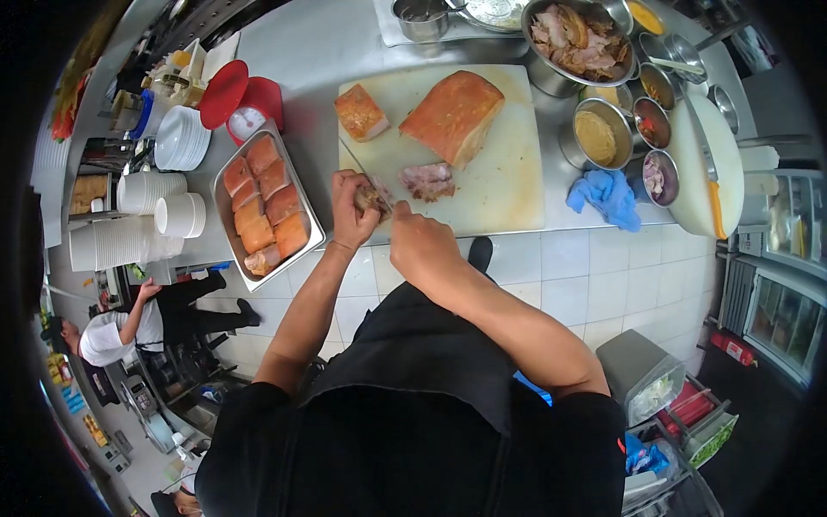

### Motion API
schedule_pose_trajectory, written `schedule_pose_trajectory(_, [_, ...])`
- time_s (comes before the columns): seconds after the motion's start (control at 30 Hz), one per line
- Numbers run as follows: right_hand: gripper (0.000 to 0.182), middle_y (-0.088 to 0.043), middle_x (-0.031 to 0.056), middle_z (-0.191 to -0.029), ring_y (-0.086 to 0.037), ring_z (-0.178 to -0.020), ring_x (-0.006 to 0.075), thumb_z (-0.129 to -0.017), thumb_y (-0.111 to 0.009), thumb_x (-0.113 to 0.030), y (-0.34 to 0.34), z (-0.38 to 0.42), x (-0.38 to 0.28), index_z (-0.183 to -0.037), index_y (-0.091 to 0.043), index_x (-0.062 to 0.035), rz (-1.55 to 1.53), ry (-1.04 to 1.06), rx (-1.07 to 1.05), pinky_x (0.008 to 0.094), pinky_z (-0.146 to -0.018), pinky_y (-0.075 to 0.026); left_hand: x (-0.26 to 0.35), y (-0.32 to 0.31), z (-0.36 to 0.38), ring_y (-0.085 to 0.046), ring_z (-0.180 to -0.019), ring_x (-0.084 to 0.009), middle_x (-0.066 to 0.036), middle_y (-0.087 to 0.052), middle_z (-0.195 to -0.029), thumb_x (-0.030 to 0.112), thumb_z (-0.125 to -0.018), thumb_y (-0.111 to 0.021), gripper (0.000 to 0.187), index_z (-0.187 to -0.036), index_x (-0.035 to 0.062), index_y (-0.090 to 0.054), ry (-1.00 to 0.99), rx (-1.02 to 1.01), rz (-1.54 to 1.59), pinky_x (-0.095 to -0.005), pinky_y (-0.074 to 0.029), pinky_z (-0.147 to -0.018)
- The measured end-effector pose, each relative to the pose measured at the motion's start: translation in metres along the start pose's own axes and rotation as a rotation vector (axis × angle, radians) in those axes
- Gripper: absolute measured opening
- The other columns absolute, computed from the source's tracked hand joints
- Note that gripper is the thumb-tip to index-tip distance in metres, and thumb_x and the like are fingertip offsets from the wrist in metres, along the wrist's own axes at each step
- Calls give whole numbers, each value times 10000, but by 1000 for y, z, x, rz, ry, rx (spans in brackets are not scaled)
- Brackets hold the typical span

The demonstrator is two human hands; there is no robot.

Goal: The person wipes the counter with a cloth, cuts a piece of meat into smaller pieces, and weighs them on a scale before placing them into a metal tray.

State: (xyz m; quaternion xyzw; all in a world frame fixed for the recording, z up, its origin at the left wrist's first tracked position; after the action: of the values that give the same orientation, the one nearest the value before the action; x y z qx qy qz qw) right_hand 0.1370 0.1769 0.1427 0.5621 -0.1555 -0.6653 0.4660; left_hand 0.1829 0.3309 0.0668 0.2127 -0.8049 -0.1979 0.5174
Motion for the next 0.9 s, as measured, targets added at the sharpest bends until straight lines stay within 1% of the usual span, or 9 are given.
schedule_pose_trajectory(0.2, [158,-655,272,-766,-674,-766,418,-841,-468,-29,-6,4,3,-971,-485,60,42,-76,-93,485,-696,-542,1,-2,1,-466,-896,-333,-156,-449,-930,117,-562,-580,357,-908,34,-547,18,12,-21,-394,-412,-839])
schedule_pose_trajectory(0.27, [249,-654,289,-791,-666,-789,441,-825,-485,-18,-10,-9,-1,-1053,-479,83,-26,-18,-17,502,-729,-533,-5,-1,1,-467,-886,-331,-155,-446,-920,106,-565,-572,337,-894,36,-543,53,34,68,-390,-417,-828])
schedule_pose_trajectory(0.4, [261,-657,289,-800,-671,-796,433,-818,-488,-11,-9,-18,-3,-1059,-480,90,-95,15,10,497,-737,-534,2,2,3,-468,-876,-325,-154,-444,-914,95,-570,-564,330,-893,34,-542,7,46,-12,-384,-423,-811])
schedule_pose_trajectory(0.47, [244,-661,280,-809,-674,-794,423,-821,-490,-15,-12,-8,3,-1046,-484,80,29,-104,-93,496,-735,-535,4,0,-2,-463,-871,-308,-151,-445,-899,64,-588,-547,302,-885,24,-517,-17,39,-3,-372,-414,-815])
schedule_pose_trajectory(0.5, [244,-661,280,-809,-674,-794,423,-821,-490,-15,-14,-8,3,-1046,-484,80,31,-106,-104,496,-735,-535,1,-1,1,-463,-871,-308,-151,-445,-899,64,-588,-547,302,-885,24,-517,-6,39,-2,-372,-414,-815])
schedule_pose_trajectory(0.73, [219,-662,282,-819,-674,-792,421,-810,-525,-14,-18,-19,-2,-1008,-488,73,-44,-34,11,487,-737,-537,2,1,3,-468,-870,-319,-154,-438,-911,80,-586,-565,315,-895,28,-539,-16,65,15,-379,-424,-803])
schedule_pose_trajectory(0.8, [212,-661,274,-805,-674,-783,415,-808,-529,-14,-21,-2,6,-996,-490,77,-11,-115,-69,479,-714,-541,3,1,-3,-469,-869,-316,-153,-438,-913,76,-590,-562,310,-895,26,-537,-49,54,-16,-377,-425,-803])
schedule_pose_trajectory(0.83, [212,-661,274,-805,-674,-783,415,-808,-529,-14,-25,-2,7,-996,-490,77,-12,-117,-77,479,-714,-541,0,0,-1,-469,-868,-315,-152,-438,-911,74,-591,-559,307,-894,25,-536,-11,58,8,-375,-426,-803])
schedule_pose_trajectory(0.9, [145,-659,269,-766,-680,-736,409,-842,-487,-33,-26,-10,5,-959,-493,52,-20,-29,66,486,-676,-546,-3,-2,1,-469,-866,-315,-150,-438,-909,72,-593,-557,304,-893,25,-534,26,62,33,-373,-426,-802])
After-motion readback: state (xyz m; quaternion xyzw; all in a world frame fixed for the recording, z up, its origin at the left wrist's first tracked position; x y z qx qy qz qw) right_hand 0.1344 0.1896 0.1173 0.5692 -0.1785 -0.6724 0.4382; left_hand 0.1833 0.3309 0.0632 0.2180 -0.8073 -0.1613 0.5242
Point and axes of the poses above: each hand's wrist, its own z-axis away from the middle knuckle, its own y-axis out of the back of the hand, x = y × z, the point moved 7 cm from there along -z, towards the middle knuckle
